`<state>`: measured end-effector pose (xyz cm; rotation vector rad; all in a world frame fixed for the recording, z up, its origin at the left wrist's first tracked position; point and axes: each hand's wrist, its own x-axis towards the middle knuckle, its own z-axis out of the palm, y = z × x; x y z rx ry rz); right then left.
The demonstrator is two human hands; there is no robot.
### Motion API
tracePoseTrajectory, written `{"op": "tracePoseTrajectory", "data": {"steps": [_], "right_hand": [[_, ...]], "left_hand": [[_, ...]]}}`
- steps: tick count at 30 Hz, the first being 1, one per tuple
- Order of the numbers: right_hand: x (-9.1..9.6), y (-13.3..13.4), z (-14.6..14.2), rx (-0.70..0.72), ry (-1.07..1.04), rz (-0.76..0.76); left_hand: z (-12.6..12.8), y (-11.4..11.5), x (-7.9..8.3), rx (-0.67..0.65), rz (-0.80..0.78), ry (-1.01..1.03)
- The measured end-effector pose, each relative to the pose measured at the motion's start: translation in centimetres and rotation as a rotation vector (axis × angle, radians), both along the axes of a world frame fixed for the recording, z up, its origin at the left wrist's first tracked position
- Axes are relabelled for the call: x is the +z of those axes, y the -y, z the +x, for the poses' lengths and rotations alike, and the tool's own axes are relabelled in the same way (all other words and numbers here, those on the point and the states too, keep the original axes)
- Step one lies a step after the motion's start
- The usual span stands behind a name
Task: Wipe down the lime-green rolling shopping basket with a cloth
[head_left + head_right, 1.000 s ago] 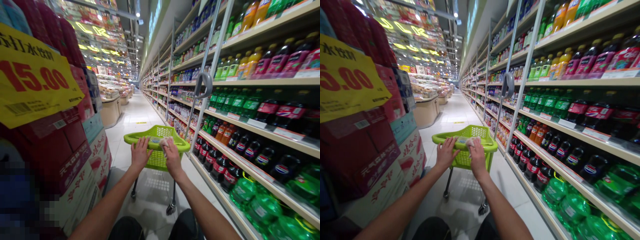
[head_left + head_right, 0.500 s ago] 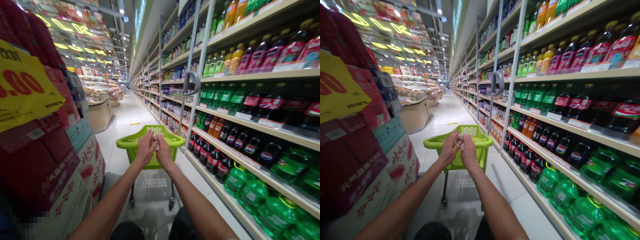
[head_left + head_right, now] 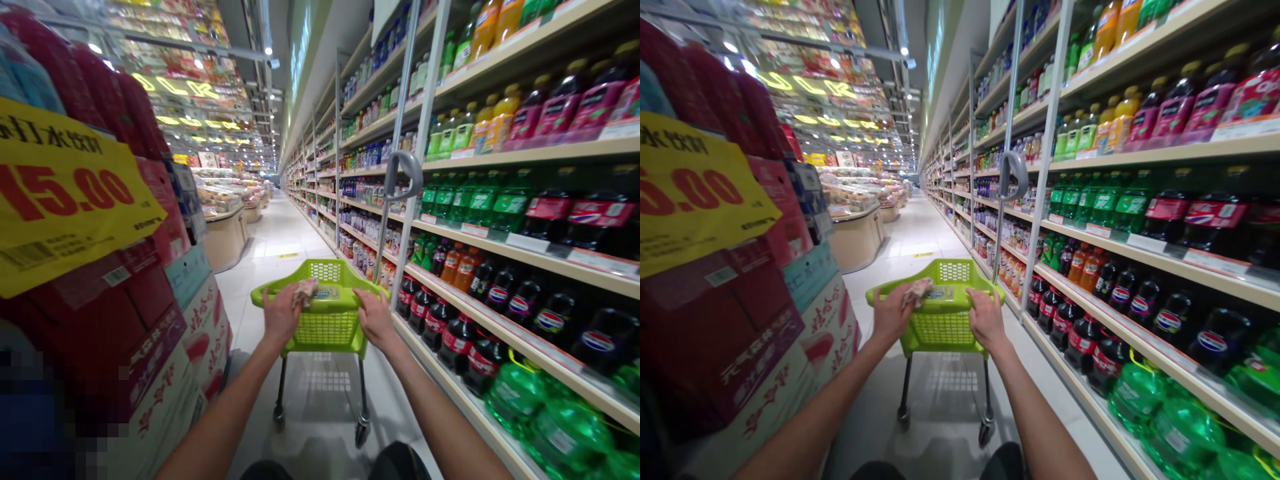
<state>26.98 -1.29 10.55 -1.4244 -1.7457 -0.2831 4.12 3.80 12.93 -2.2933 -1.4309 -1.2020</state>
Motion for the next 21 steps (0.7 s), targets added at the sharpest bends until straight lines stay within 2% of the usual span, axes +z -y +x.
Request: {"op": "tracePoseTrajectory", "data": {"steps": [2, 3, 4, 7, 9, 10, 12, 15, 17, 19, 21], "right_hand": [[-0.6, 0.0, -0.8, -0.006, -0.009, 0.055], [-0.7, 0.0, -1.2, -0.015, -0.019, 0.077], [-0.8, 0.1, -1.6, -0.023, -0.027, 0.096], [-0.8, 0.2, -2.4, -0.033, -0.02, 0.139], [-0.9, 0.2, -2.2, -0.022, 0.007, 0.158], [-1.0, 0.2, -2.0, -0.015, 0.019, 0.168], [-1.2, 0.3, -1.5, -0.001, 0.035, 0.182], [-1.6, 0.2, -1.1, 0.004, 0.017, 0.191], [-1.6, 0.2, -1.3, -0.002, -0.011, 0.199], [-1.6, 0.2, -1.6, -0.004, -0.034, 0.208], [-1.5, 0.1, -1.7, 0.005, -0.034, 0.213]], "left_hand": [[-1.8, -0.4, -0.1, 0.134, -0.002, 0.098], [-1.9, -0.3, -0.1, 0.145, 0.0, 0.113], [-1.4, 0.0, -0.2, 0.11, 0.005, 0.098], [2.0, 1.4, -0.5, -0.126, 0.06, -0.064], [3.1, 1.9, -0.7, -0.182, 0.093, -0.108], [2.8, 1.8, -0.9, -0.186, 0.102, -0.121], [0.2, 1.0, -1.2, -0.135, 0.113, -0.122], [-4.7, -0.6, -1.7, 0.102, 0.141, -0.023], [-5.7, -0.9, -1.9, 0.15, 0.151, -0.005], [-3.9, -0.4, -1.9, 0.083, 0.151, -0.046], [-0.9, 0.5, -1.8, -0.024, 0.152, -0.106]]}}
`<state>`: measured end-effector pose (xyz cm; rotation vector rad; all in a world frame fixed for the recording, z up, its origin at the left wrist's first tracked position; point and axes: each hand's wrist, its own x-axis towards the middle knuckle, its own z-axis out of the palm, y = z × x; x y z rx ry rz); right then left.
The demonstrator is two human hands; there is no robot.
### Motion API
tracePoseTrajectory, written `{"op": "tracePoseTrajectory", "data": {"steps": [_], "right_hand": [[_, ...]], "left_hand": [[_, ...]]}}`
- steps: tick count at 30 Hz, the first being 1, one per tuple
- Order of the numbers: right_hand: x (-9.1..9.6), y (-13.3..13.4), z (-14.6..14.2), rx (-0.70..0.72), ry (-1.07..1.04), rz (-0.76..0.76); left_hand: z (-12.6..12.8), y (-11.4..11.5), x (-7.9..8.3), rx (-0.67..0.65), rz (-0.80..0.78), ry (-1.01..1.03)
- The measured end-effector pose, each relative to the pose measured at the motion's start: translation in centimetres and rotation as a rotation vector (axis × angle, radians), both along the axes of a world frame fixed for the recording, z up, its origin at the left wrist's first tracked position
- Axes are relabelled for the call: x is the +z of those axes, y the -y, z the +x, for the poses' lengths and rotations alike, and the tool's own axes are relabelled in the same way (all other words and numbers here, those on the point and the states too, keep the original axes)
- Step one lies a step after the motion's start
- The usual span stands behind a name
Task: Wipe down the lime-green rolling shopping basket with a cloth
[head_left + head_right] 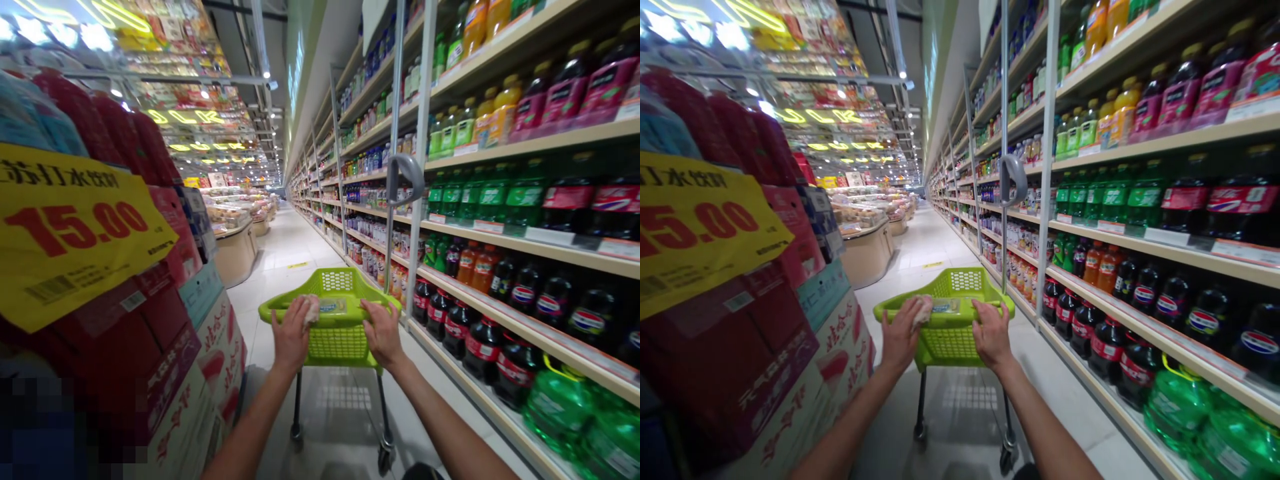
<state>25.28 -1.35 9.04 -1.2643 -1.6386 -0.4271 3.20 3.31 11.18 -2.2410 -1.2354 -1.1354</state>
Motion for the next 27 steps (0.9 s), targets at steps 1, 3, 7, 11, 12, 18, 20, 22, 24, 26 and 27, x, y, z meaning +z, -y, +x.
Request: {"op": "tracePoseTrajectory", "data": {"steps": [1, 3, 7, 11, 12, 18, 20, 22, 24, 26, 27], "right_hand": [[0.0, -0.1, 0.2, -0.01, -0.001, 0.004], [-0.1, -0.3, 1.0, -0.096, -0.04, 0.028], [-0.8, -0.9, 2.7, -0.226, -0.167, 0.066], [-1.4, -1.2, 2.4, -0.182, -0.241, 0.117], [-1.5, -1.2, 2.1, -0.188, -0.258, 0.129], [-1.4, -0.5, 2.4, -0.14, -0.319, 0.131], [-1.2, -0.2, 2.7, -0.123, -0.388, 0.117], [-0.9, 0.1, 2.8, -0.099, -0.447, 0.101], [-0.7, 0.2, 2.5, -0.077, -0.487, 0.091], [-0.7, 0.3, 2.2, -0.056, -0.504, 0.094], [-0.8, 0.3, 2.1, -0.047, -0.507, 0.099]], "left_hand": [[1.3, 0.4, 0.1, -0.042, 0.0, -0.028], [2.1, 0.5, 0.3, -0.083, -0.007, -0.055], [-1.7, -1.0, 0.5, 0.091, -0.011, 0.112], [-0.8, -0.9, 0.6, 0.073, -0.056, 0.155], [1.0, -0.3, 0.6, -0.001, -0.072, 0.112], [9.3, 2.5, 0.5, -0.278, -0.07, -0.064], [8.2, 2.2, 0.5, -0.218, -0.05, -0.015], [6.9, 1.7, 0.6, -0.101, -0.041, 0.067], [6.9, 1.7, 0.6, -0.04, -0.053, 0.104], [8.9, 2.3, 0.4, -0.116, -0.065, 0.046], [10.2, 2.8, 0.3, -0.19, -0.064, -0.005]]}}
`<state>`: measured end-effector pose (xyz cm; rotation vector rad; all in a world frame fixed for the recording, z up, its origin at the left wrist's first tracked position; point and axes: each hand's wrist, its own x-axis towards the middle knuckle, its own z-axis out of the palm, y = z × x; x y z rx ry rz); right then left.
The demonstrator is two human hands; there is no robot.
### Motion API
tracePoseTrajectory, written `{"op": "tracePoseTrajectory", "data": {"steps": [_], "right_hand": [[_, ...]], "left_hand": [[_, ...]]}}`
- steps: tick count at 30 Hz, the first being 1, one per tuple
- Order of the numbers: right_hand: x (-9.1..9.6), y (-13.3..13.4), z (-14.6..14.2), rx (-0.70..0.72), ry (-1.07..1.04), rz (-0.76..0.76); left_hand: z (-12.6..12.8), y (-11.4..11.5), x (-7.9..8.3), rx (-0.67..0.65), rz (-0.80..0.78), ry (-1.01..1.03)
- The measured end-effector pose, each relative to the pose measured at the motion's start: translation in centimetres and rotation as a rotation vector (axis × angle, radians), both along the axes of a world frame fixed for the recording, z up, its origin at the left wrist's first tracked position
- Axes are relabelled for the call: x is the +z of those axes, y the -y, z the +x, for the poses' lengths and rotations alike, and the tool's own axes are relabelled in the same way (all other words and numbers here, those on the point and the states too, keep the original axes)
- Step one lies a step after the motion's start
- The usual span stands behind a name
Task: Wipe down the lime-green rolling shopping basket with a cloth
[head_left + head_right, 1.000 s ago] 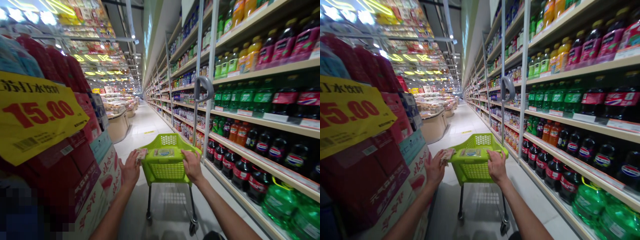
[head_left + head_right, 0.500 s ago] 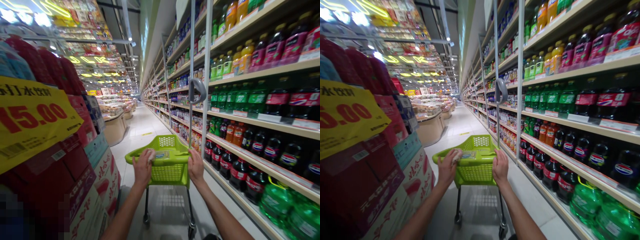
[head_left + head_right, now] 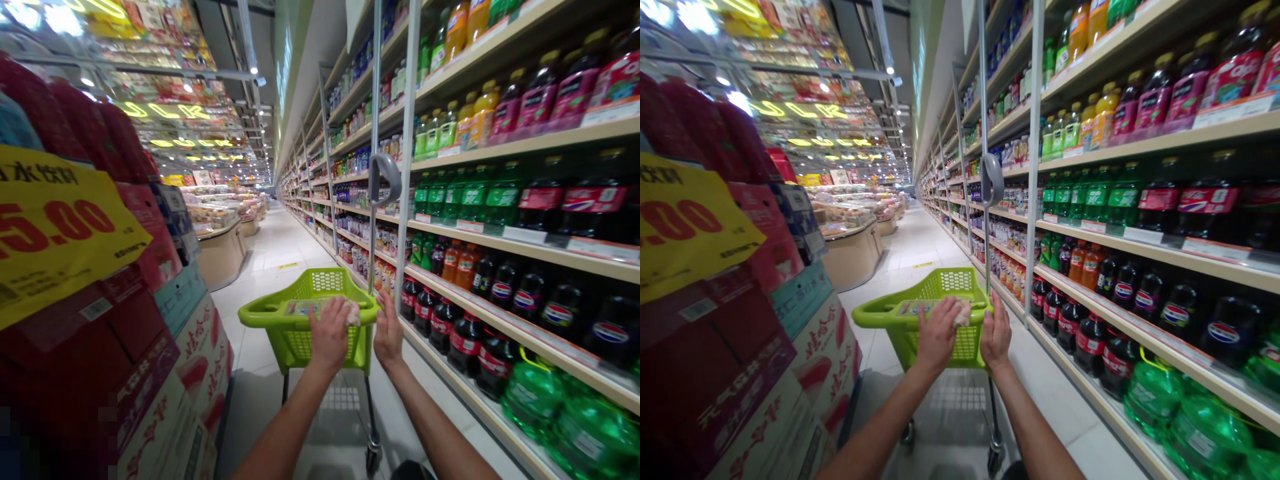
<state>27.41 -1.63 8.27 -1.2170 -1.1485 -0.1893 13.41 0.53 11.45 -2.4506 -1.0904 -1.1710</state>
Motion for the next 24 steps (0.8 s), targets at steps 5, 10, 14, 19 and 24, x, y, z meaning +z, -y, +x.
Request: {"op": "tracePoseTrajectory", "data": {"steps": [5, 10, 14, 19, 24], "right_hand": [[-0.4, 0.1, 1.0, 0.023, 0.025, -0.014], [0.0, 0.3, 1.4, -0.07, 0.085, -0.063], [1.0, -0.1, -0.7, -0.103, 0.255, -0.057], [1.7, -0.7, -2.3, -0.074, 0.3, -0.046], [1.1, -0.6, -1.3, -0.017, 0.263, 0.02]], "left_hand": [[1.8, 0.3, -0.2, -0.121, 0.056, -0.046], [-5.5, -1.9, 0.4, 0.187, 0.056, 0.093], [-4.2, -1.0, 0.1, 0.14, 0.056, 0.039], [-1.6, 0.1, -0.7, -0.095, 0.14, -0.084], [-8.5, -2.6, -0.8, 0.195, 0.138, 0.112]]}}
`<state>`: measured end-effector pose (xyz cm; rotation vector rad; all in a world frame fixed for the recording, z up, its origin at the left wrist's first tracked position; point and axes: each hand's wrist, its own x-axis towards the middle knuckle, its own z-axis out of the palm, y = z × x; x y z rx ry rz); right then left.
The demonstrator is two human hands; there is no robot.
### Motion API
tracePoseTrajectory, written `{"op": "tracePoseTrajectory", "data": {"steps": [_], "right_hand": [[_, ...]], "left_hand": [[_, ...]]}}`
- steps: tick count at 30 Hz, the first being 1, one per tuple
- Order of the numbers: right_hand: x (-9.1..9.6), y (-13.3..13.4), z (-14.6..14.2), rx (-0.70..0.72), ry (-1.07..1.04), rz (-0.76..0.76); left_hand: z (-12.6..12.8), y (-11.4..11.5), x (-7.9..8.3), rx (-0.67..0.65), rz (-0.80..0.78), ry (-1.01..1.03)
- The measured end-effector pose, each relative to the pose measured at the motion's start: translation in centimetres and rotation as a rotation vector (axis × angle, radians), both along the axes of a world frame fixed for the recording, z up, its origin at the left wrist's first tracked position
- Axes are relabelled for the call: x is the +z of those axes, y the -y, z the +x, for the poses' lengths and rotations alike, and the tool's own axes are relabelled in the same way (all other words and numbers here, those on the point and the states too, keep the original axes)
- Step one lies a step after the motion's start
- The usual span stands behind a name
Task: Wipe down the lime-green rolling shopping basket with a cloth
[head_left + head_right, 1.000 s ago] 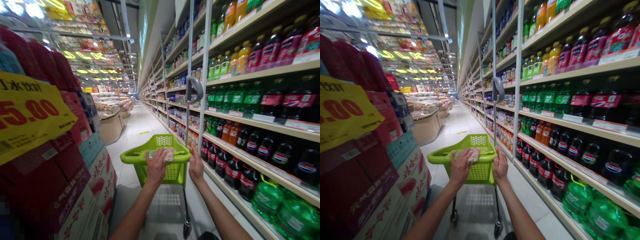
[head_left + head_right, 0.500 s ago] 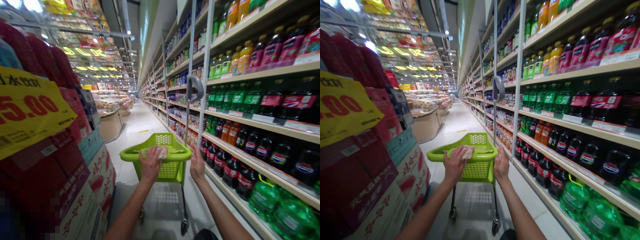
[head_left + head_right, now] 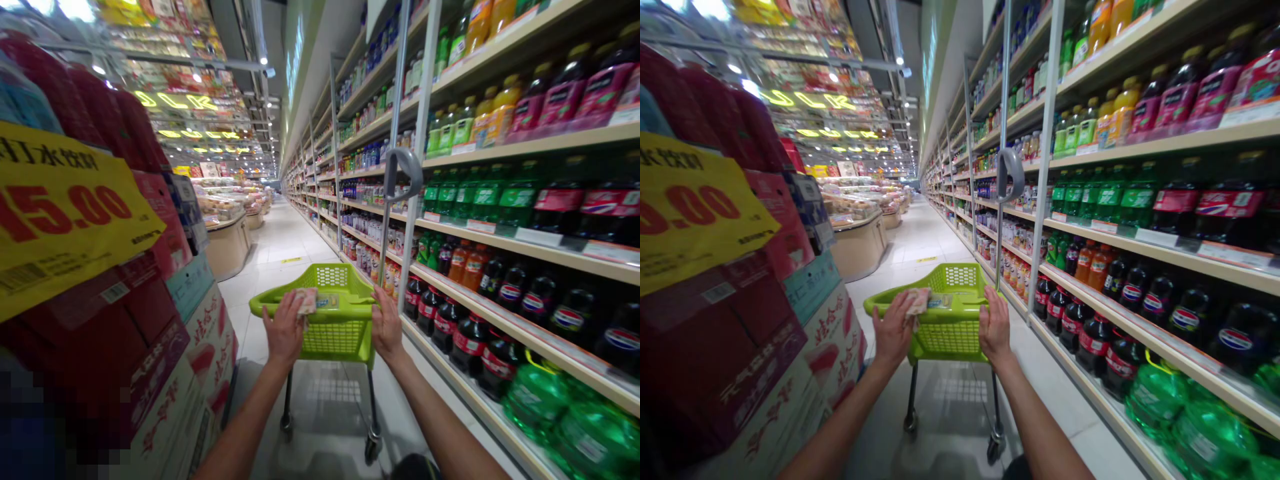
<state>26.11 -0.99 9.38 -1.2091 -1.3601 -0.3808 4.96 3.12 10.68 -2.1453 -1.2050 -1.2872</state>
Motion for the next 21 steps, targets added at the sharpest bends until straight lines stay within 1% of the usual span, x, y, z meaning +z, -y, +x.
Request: {"op": "tracePoseTrajectory", "data": {"steps": [1, 2, 3, 4, 7, 8, 9, 10, 11, 13, 14, 16, 17, 18, 19, 21], "right_hand": [[-0.1, 0.0, 0.0, 0.003, -0.003, 0.01], [-0.2, 0.0, -0.2, -0.005, -0.003, 0.018], [-0.3, 0.0, -0.4, -0.019, 0.002, 0.021], [-0.4, 0.0, -0.7, -0.038, 0.012, 0.019], [-0.6, -0.1, -1.1, -0.076, 0.072, -0.003], [-0.7, -0.1, -1.0, -0.078, 0.096, -0.011], [-0.8, 0.0, -0.8, -0.077, 0.117, -0.017], [-0.8, 0.0, -0.5, -0.073, 0.135, -0.022], [-0.9, 0.1, -0.2, -0.067, 0.149, -0.025], [-0.9, 0.3, 0.2, -0.056, 0.164, -0.026], [-0.9, 0.3, 0.2, -0.055, 0.166, -0.026], [-0.9, 0.3, 0.0, -0.063, 0.167, -0.031], [-0.9, 0.3, -0.3, -0.069, 0.167, -0.035], [-0.9, 0.3, -0.6, -0.078, 0.168, -0.039], [-0.9, 0.2, -0.8, -0.087, 0.169, -0.04], [-1.0, 0.1, -1.2, -0.103, 0.173, -0.035]], "left_hand": [[-0.7, -0.3, 0.0, 0.057, -0.005, 0.043], [-0.8, -0.3, 0.1, 0.089, -0.01, 0.062], [-0.3, -0.1, 0.1, 0.092, -0.017, 0.058], [0.7, 0.3, 0.1, 0.063, -0.02, 0.029], [4.2, 1.7, 0.1, -0.1, 0.007, -0.094], [4.8, 2.0, 0.1, -0.137, 0.018, -0.116], [4.8, 2.1, 0.1, -0.152, 0.023, -0.123], [4.2, 1.9, 0.1, -0.147, 0.017, -0.121], [3.1, 1.5, 0.2, -0.12, 0.006, -0.104], [0.0, 0.4, 0.2, -0.042, -0.044, -0.063], [-1.5, -0.2, 0.3, 0.02, -0.063, -0.012], [-3.6, -0.9, 0.5, 0.133, -0.11, 0.051], [-3.8, -0.9, 0.5, 0.164, -0.12, 0.061], [-3.5, -0.7, 0.6, 0.17, -0.12, 0.051], [-2.5, -0.3, 0.5, 0.145, -0.103, 0.026], [0.5, 0.9, 0.3, 0.034, -0.046, -0.048]]}}
